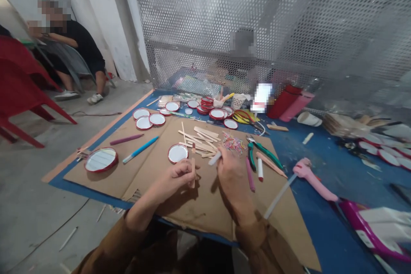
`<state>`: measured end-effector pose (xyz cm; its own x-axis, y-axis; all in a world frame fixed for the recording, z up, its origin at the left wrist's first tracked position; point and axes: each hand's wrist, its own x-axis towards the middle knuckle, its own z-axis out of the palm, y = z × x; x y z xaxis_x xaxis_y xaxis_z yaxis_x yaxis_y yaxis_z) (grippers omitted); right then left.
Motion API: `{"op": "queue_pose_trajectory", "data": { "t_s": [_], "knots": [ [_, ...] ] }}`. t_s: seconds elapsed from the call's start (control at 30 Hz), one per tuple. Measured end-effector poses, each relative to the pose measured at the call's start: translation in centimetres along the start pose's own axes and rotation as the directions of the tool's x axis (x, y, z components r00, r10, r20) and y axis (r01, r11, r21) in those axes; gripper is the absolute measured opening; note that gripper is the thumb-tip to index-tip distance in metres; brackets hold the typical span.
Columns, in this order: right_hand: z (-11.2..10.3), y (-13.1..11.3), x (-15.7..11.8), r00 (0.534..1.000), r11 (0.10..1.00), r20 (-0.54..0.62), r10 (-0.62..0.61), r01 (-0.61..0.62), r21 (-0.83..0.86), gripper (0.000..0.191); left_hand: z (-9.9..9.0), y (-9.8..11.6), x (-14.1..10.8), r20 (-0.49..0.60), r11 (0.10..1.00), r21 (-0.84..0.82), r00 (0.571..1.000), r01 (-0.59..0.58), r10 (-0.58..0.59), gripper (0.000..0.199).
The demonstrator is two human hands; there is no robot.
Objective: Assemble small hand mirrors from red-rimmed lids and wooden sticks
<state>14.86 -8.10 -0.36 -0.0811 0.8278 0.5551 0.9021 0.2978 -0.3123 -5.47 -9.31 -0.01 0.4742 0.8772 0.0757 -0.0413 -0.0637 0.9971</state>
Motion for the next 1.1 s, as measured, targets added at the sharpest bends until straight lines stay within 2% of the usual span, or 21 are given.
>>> {"op": "queue_pose_trajectory", "data": {
  "t_s": [0.07, 0.13, 0.23, 0.37, 0.4, 0.47, 0.57, 0.67, 0.73, 0.87, 1.1],
  "knots": [
    [-0.6, -0.1, -0.1, 0.975, 0.946, -0.072, 0.209, -0.183, 0.269, 0.029, 0.5, -0.1, -0.1, 0.010, 0.992, 0.059, 0.993, 0.113, -0.114, 0.028],
    [-1.3, -0.8, -0.5, 0.926, 0.813, -0.078, 0.370, -0.282, 0.509, 0.029, 1.0, -0.2, -0.3, 0.018, 0.974, 0.179, 0.989, 0.142, -0.147, 0.025],
    [-1.9, -2.7, -1.9, 0.884, 0.661, -0.088, 0.459, -0.273, 0.698, 0.025, 1.5, -0.4, -0.4, 0.025, 0.935, 0.346, 0.995, 0.083, -0.098, 0.025],
    [-1.6, -4.7, -3.9, 0.820, 0.495, -0.035, 0.571, -0.310, 0.812, 0.020, 1.4, -0.4, -0.2, 0.048, 0.901, 0.431, 0.996, 0.048, -0.076, 0.024],
    [-1.4, -5.0, -4.4, 0.811, 0.493, -0.028, 0.585, -0.329, 0.805, 0.020, 1.4, -0.4, -0.2, 0.059, 0.892, 0.449, 0.994, 0.053, -0.088, 0.024],
    [-1.0, -5.4, -5.2, 0.823, 0.573, -0.066, 0.564, -0.332, 0.749, 0.019, 1.3, -0.4, -0.2, 0.092, 0.871, 0.488, 0.990, 0.052, -0.110, 0.024],
    [-0.8, -5.6, -5.9, 0.905, 0.755, -0.174, 0.387, -0.203, 0.623, 0.015, 1.3, -0.4, -0.4, 0.122, 0.839, 0.543, 0.986, 0.028, -0.112, 0.025],
    [-1.0, -5.8, -6.0, 0.960, 0.840, -0.185, 0.212, -0.082, 0.536, 0.010, 1.3, -0.3, -0.7, 0.088, 0.791, 0.611, 0.992, 0.021, -0.095, 0.023],
    [-1.2, -5.8, -5.9, 0.960, 0.856, -0.184, 0.209, -0.089, 0.509, 0.009, 1.4, -0.2, -0.9, 0.065, 0.760, 0.650, 0.995, 0.015, -0.076, 0.021],
    [-1.5, -6.0, -5.8, 0.925, 0.842, -0.224, 0.308, -0.155, 0.517, 0.012, 1.5, 0.1, -1.1, 0.070, 0.756, 0.654, 0.994, 0.017, -0.083, 0.020],
    [-1.3, -6.2, -5.8, 0.956, 0.846, -0.160, 0.245, -0.130, 0.518, 0.013, 1.5, 0.2, -1.2, 0.069, 0.740, 0.673, 0.995, 0.007, -0.073, 0.021]
  ]
}}
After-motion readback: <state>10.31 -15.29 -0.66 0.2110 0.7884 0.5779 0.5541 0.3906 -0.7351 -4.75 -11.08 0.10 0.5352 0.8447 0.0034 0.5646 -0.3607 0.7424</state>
